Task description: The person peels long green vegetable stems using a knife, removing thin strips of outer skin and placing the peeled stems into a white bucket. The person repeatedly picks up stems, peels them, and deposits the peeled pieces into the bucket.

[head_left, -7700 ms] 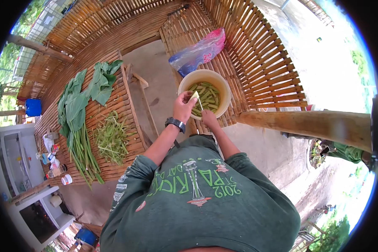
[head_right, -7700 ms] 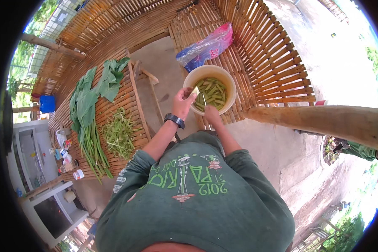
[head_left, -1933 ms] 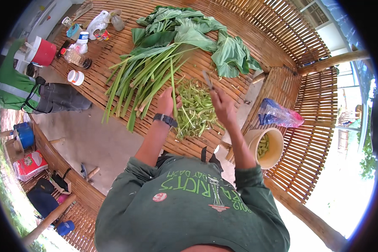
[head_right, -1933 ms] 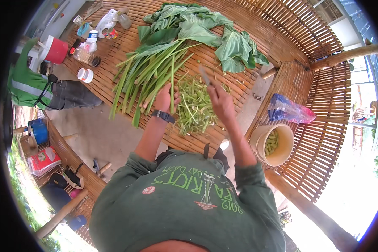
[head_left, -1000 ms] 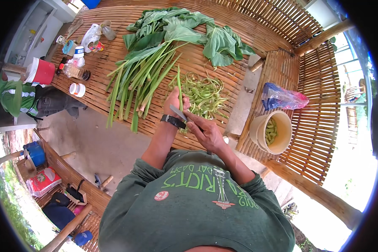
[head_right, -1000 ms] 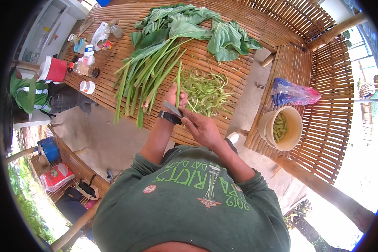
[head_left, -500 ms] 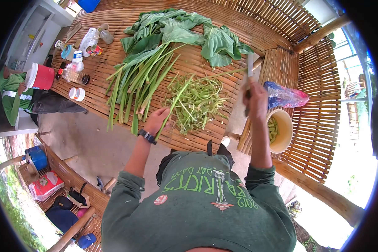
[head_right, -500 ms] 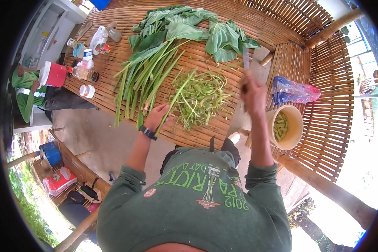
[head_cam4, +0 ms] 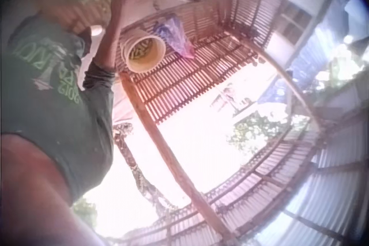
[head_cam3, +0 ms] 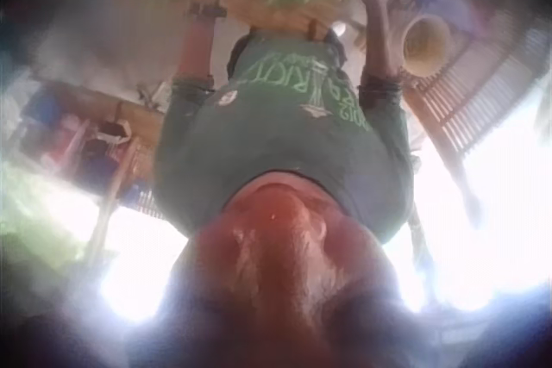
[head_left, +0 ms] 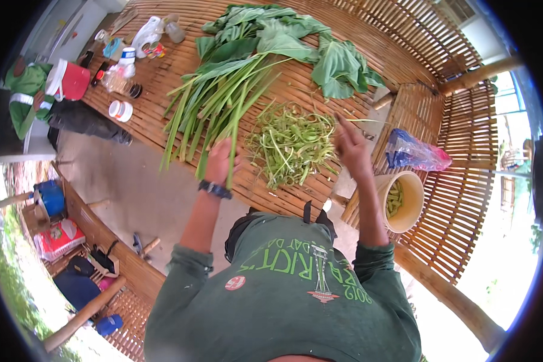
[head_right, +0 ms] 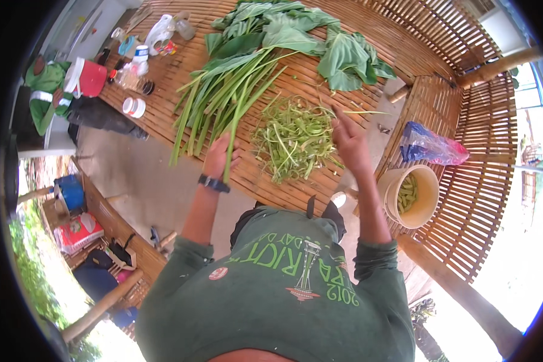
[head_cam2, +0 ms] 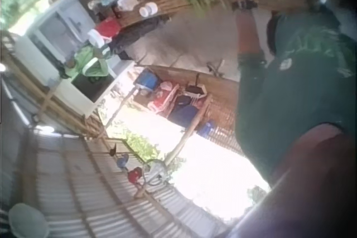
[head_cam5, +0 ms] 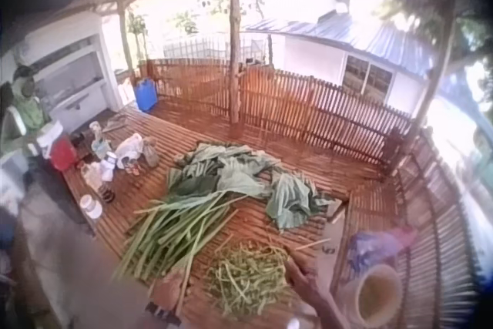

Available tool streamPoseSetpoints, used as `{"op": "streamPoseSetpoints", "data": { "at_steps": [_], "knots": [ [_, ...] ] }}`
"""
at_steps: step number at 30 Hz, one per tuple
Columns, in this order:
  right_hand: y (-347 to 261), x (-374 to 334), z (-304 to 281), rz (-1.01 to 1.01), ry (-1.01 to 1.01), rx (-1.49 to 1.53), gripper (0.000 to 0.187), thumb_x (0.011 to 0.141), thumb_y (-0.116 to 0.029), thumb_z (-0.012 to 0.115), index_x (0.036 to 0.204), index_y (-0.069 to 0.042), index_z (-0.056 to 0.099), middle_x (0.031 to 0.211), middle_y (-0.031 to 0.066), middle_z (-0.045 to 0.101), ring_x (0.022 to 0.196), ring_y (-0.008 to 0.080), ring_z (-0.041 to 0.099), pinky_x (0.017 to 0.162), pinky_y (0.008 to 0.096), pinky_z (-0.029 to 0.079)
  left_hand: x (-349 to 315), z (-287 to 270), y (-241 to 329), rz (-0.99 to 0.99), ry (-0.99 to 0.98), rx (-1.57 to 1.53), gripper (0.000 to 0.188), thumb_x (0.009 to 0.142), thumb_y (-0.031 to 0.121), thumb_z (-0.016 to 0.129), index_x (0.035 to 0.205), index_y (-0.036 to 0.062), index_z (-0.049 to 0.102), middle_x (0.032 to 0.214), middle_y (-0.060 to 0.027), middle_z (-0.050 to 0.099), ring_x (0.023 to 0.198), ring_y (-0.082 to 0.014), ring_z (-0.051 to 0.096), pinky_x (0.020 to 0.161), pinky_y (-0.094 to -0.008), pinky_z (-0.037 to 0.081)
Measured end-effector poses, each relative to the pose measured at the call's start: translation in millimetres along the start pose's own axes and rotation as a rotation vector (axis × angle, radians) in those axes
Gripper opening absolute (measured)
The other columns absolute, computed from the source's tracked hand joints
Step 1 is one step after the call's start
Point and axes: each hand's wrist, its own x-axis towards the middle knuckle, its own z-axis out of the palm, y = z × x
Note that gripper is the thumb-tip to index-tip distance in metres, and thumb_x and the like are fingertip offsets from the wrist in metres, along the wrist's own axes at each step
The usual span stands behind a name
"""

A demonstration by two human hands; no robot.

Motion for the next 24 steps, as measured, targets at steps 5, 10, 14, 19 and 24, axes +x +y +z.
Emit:
{"op": "streamPoseSetpoints", "data": {
  "at_steps": [5, 10, 14, 19, 24],
  "knots": [
    [-5.7, -44.9, 65.9, -0.179, -0.121, -0.446, 0.055, 0.108, -0.031, 0.061, 0.161, -0.021, 0.048, 0.082, 0.0106, 0.068, 0.07, 0.0186, 0.065, 0.064, 0.0348, 0.051, 22.3, 71.0, 0.9, -0.038, -0.071, -0.282, 0.026, 0.112, 0.032, 0.054, 0.11, 0.0066, 0.055, 0.087, -0.0042, 0.056, 0.066, -0.0115, 0.053, 0.047, -0.024, 0.041],
    [-42.4, -80.6, 80.3, -0.269, -0.237, -0.569, 0.052, 0.106, -0.031, 0.063, 0.154, -0.013, 0.053, 0.1, 0.0204, 0.075, 0.082, 0.036, 0.074, 0.068, 0.0444, 0.057, 30.8, 102.6, 2.8, -0.077, -0.021, -0.392, 0.023, 0.113, 0.032, 0.051, 0.113, 0.0084, 0.054, 0.089, -0.0047, 0.054, 0.065, -0.0132, 0.051, 0.047, -0.0255, 0.041],
    [-48.5, -93.9, 86.1, -0.408, -0.32, -0.555, 0.052, 0.104, -0.027, 0.064, 0.152, -0.011, 0.052, 0.101, 0.0153, 0.073, 0.079, 0.0352, 0.073, 0.065, 0.045, 0.056, 39.2, 99.7, -5.9, -0.084, -0.075, -0.427, 0.028, 0.114, 0.028, 0.048, 0.13, 0.0062, 0.054, 0.087, -0.0035, 0.053, 0.065, -0.0148, 0.051, 0.045, -0.0279, 0.04],
    [-40.4, -94.8, 89.1, -0.454, -0.32, -0.552, 0.052, 0.105, -0.027, 0.063, 0.153, -0.011, 0.051, 0.093, 0.0142, 0.07, 0.077, 0.0358, 0.071, 0.065, 0.0457, 0.056, 37.2, 99.8, -8.3, -0.099, -0.037, -0.384, 0.027, 0.115, 0.03, 0.044, 0.128, 0.0078, 0.053, 0.088, -0.0023, 0.052, 0.064, -0.0141, 0.05, 0.044, -0.0282, 0.039],
    [-39.7, -94.8, 90.2, -0.421, -0.329, -0.554, 0.05, 0.105, -0.027, 0.063, 0.151, -0.01, 0.054, 0.094, 0.0142, 0.071, 0.079, 0.037, 0.071, 0.066, 0.0461, 0.056, 32.6, 94.8, -6.6, -0.136, -0.059, -0.316, 0.027, 0.115, 0.031, 0.043, 0.128, 0.0087, 0.053, 0.086, -0.0024, 0.051, 0.062, -0.0139, 0.049, 0.043, -0.0293, 0.039]
  ]
}}
